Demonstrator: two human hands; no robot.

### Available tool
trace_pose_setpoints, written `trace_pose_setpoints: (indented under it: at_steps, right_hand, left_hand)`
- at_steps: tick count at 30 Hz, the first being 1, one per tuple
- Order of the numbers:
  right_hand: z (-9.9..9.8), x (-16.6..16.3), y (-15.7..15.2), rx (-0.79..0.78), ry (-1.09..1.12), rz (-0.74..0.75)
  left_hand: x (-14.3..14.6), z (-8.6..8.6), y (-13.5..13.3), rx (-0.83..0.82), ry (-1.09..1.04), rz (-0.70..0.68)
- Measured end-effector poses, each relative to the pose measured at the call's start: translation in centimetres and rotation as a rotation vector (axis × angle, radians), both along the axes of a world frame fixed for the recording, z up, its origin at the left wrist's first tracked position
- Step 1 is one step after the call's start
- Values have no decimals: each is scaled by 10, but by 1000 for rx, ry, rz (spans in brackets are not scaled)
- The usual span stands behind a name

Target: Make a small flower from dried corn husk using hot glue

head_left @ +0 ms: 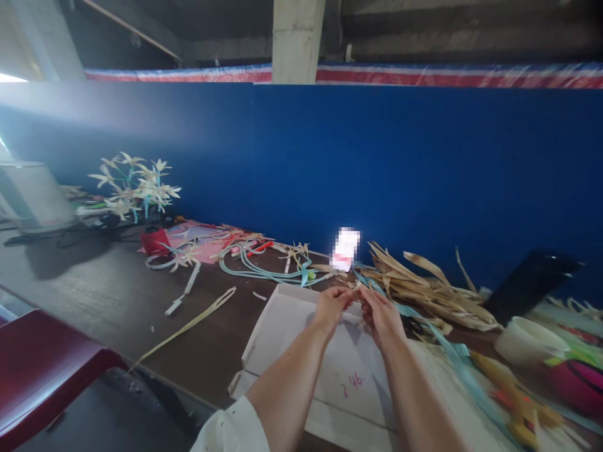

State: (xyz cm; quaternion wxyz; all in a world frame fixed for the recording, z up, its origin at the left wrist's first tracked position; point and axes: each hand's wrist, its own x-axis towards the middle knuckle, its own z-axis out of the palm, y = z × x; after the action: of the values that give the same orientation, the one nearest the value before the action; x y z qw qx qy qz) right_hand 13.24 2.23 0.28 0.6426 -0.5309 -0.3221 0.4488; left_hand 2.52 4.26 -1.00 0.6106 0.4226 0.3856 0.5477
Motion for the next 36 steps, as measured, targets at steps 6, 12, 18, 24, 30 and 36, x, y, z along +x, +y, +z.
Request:
trace_pose_setpoints:
  at_steps: [6, 12, 18, 24, 30, 36]
  right_hand:
    - [4, 0, -1, 10, -4, -6]
    - [3, 3, 0, 35, -19, 19]
    - [4, 2, -1, 29, -40, 21]
    - [9, -1, -4, 52, -23, 7]
    - [9, -1, -4, 54, 13, 4]
    - [8, 0, -4, 50, 3, -5]
  left_hand:
    - [1, -2, 2, 11, 20, -18]
    - [2, -3, 2, 21, -9, -44]
    - [2, -4, 2, 35, -19, -48]
    - [1, -3, 1, 40, -7, -55]
    - [1, -3, 1, 60, 8, -60]
    - [0, 1, -1, 56, 12, -50]
